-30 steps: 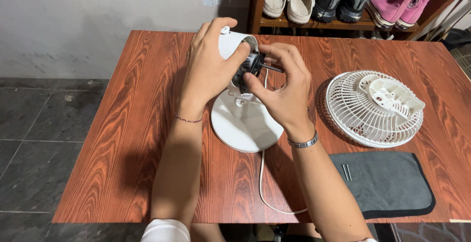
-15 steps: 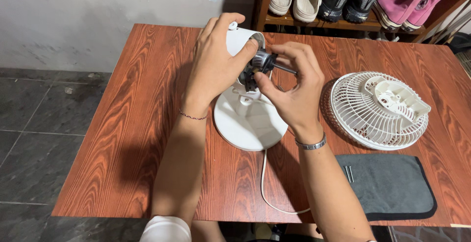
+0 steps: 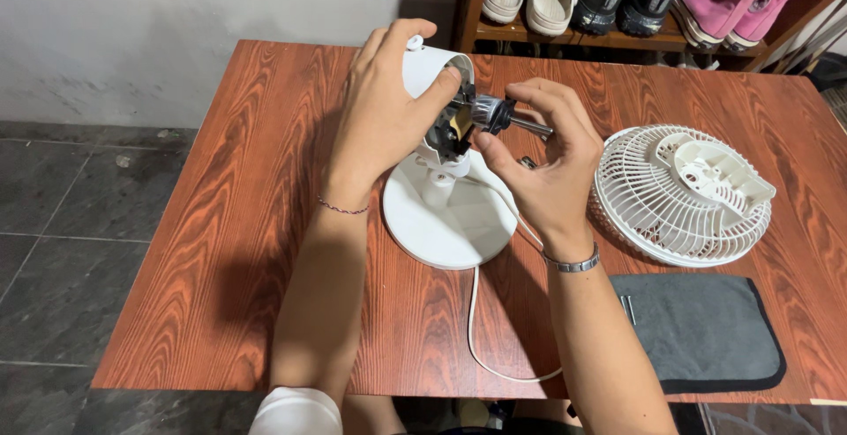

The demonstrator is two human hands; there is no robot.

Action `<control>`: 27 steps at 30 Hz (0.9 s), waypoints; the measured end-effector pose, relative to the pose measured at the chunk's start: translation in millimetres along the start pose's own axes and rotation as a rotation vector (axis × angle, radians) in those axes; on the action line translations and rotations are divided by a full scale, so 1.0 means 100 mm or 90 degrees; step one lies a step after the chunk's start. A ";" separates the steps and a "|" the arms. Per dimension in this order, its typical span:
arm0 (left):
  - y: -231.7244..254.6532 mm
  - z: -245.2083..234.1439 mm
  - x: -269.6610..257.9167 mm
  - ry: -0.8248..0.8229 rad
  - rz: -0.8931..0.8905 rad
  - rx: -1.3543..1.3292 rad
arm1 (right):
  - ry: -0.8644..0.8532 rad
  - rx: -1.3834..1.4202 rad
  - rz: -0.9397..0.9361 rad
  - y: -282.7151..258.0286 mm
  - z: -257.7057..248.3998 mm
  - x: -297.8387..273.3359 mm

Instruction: The person uses a multi-bit screwdriver to remove screws from the motor housing of a white table fan. They then detach the motor assembly from the fan base and place it on the table.

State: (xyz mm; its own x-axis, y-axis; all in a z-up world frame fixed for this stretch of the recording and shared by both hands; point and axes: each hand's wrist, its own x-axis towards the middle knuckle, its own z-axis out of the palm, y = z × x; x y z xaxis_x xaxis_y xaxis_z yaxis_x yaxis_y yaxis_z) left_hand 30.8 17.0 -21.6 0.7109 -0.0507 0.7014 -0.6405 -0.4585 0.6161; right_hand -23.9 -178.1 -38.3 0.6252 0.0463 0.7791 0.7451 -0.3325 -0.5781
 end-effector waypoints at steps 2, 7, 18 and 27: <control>0.00 0.00 0.00 0.000 0.007 -0.002 | 0.014 0.042 0.011 0.02 -0.02 -0.02; -0.05 -0.03 0.01 -0.016 0.021 0.008 | 0.106 0.203 0.111 0.12 -0.02 -0.16; -0.07 -0.11 0.03 -0.082 0.032 -0.030 | 0.228 0.567 0.317 0.28 -0.02 -0.42; -0.07 -0.13 0.06 -0.107 0.027 -0.081 | 0.028 0.184 0.202 -0.18 -0.50 -0.72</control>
State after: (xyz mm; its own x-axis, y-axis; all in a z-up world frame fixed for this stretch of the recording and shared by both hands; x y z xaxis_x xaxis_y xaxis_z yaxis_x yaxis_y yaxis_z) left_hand 36.5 31.2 -17.1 0.7141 -0.2193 0.6648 -0.6949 -0.3371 0.6353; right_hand -94.5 -222.5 -71.7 0.8275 -0.0582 0.5584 0.5565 -0.0455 -0.8296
